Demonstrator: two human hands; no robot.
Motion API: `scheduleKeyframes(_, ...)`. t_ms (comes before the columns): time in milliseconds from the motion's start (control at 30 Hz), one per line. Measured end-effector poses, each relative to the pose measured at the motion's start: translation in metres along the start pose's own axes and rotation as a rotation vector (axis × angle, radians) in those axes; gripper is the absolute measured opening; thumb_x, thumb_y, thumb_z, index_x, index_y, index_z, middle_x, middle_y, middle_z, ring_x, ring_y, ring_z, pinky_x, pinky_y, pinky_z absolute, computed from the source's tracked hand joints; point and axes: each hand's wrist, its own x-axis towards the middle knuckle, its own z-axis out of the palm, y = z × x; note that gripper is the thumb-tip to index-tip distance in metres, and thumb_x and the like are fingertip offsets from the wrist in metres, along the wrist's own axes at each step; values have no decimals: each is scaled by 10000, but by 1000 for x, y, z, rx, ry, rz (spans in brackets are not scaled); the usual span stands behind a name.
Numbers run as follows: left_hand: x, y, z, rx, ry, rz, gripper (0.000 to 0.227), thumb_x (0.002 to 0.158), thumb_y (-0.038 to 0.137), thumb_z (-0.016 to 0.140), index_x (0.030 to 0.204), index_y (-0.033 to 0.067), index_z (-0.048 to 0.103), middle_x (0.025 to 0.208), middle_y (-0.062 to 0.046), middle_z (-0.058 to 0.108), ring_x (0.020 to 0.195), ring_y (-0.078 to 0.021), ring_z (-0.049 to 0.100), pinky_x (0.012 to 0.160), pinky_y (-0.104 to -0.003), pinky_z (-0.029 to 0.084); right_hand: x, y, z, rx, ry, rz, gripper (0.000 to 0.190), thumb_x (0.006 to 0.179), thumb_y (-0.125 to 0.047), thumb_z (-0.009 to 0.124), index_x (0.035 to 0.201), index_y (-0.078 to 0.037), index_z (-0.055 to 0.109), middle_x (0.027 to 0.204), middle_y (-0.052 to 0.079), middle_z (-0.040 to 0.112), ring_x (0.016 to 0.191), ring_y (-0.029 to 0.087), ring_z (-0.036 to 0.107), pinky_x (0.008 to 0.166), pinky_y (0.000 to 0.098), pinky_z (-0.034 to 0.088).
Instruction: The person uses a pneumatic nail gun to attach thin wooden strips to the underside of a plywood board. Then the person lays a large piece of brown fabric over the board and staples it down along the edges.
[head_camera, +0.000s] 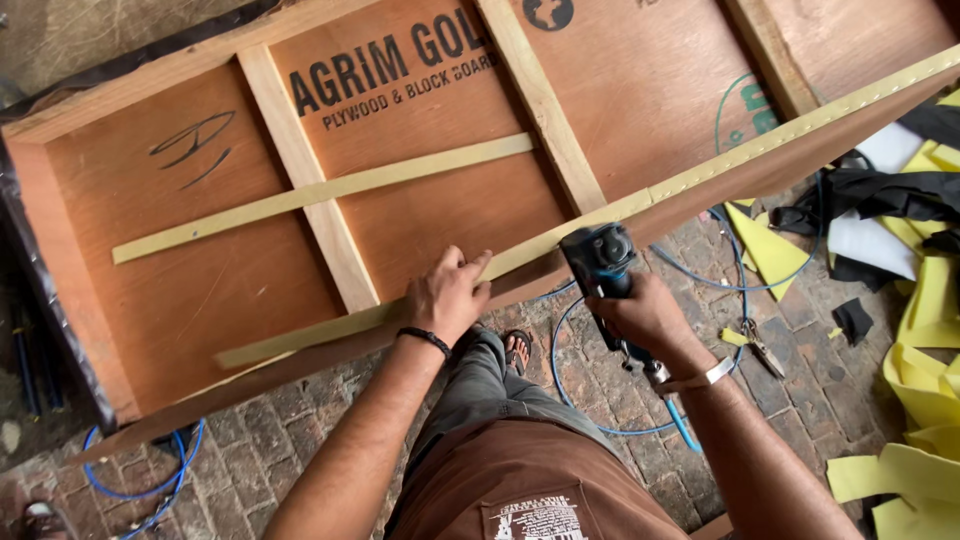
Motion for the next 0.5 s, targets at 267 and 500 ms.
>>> scheduleKeyframes(267, -8, -7, 5, 49, 21, -47, 452, 892, 314, 731, 1334, 245, 667, 1141, -138, 603, 978, -322, 695, 780, -469, 593, -4, -3, 4, 234, -70, -40, 221, 833, -179, 782, 764, -2, 669, 585, 64, 631, 495, 164, 597, 486, 338, 474)
scheduleKeyframes(500, 1, -15, 12, 68, -117, -36, 454, 940, 308, 702, 1378, 215, 624, 1201, -146, 578, 979, -295, 699, 845, -462, 600, -19, -27, 17, 205, -17, -15, 121, 807, -149, 768, 882, -78, 706, 631, 53, 643, 519, 146, 586, 517, 320, 482)
